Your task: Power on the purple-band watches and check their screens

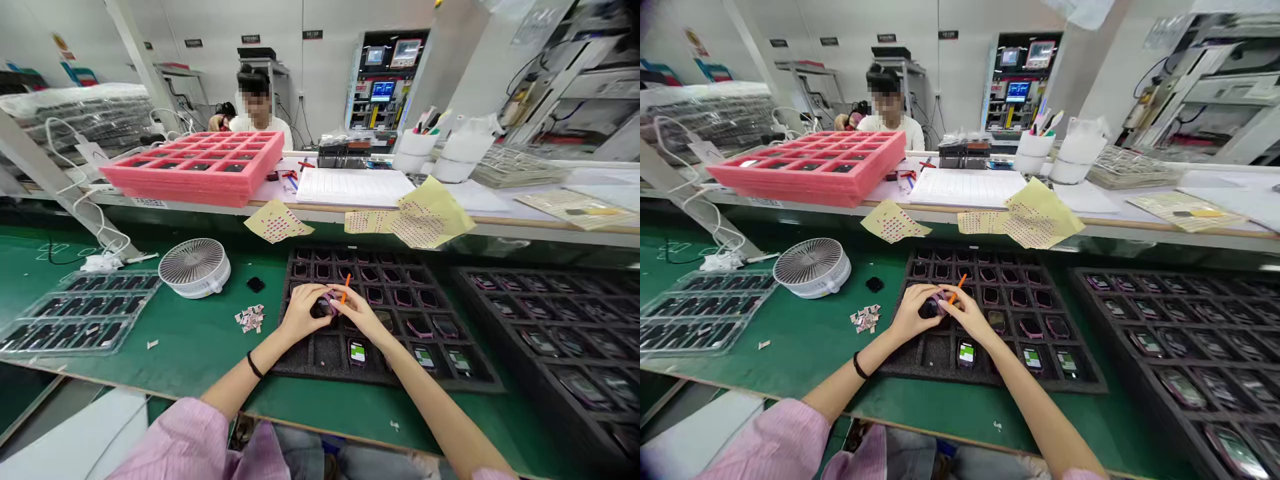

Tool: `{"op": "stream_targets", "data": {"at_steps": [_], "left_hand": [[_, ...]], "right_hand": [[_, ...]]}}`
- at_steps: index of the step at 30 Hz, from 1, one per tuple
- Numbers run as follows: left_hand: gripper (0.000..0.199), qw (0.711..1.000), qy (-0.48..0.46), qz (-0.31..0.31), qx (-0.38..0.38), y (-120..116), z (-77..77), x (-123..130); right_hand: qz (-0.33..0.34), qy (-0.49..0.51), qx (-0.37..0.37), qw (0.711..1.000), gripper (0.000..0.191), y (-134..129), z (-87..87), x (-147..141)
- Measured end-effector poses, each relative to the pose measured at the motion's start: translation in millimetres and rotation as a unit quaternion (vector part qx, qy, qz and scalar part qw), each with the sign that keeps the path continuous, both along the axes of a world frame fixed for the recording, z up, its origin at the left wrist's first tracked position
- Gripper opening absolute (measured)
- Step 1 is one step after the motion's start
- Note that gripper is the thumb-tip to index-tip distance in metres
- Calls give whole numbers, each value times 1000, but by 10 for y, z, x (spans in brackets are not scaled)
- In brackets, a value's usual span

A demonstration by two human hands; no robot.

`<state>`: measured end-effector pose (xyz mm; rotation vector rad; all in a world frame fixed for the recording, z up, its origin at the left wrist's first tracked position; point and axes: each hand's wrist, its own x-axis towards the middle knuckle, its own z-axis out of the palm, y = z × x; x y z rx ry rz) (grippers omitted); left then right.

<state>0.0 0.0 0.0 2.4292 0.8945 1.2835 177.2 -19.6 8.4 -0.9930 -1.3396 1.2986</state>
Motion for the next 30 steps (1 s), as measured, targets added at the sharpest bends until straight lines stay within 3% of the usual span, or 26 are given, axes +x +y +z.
{"op": "stream_targets", "data": {"at_steps": [7,15,20,30], "left_hand": [[53,998,-49,-25,13,-17,10,-15],[53,993,-15,-15,112,-50,43,-3],[58,992,-22,2,127,-55,28,11],[60,987,-7,-7,162,-49,18,-23]], "right_hand": [[99,97,-109,984,37,-64,103,20],[60,120,-84,987,41,-58,87,7],[100,131,-96,982,40,-90,93,-32],[68,85,-51,993,42,-109,66,-49]]}}
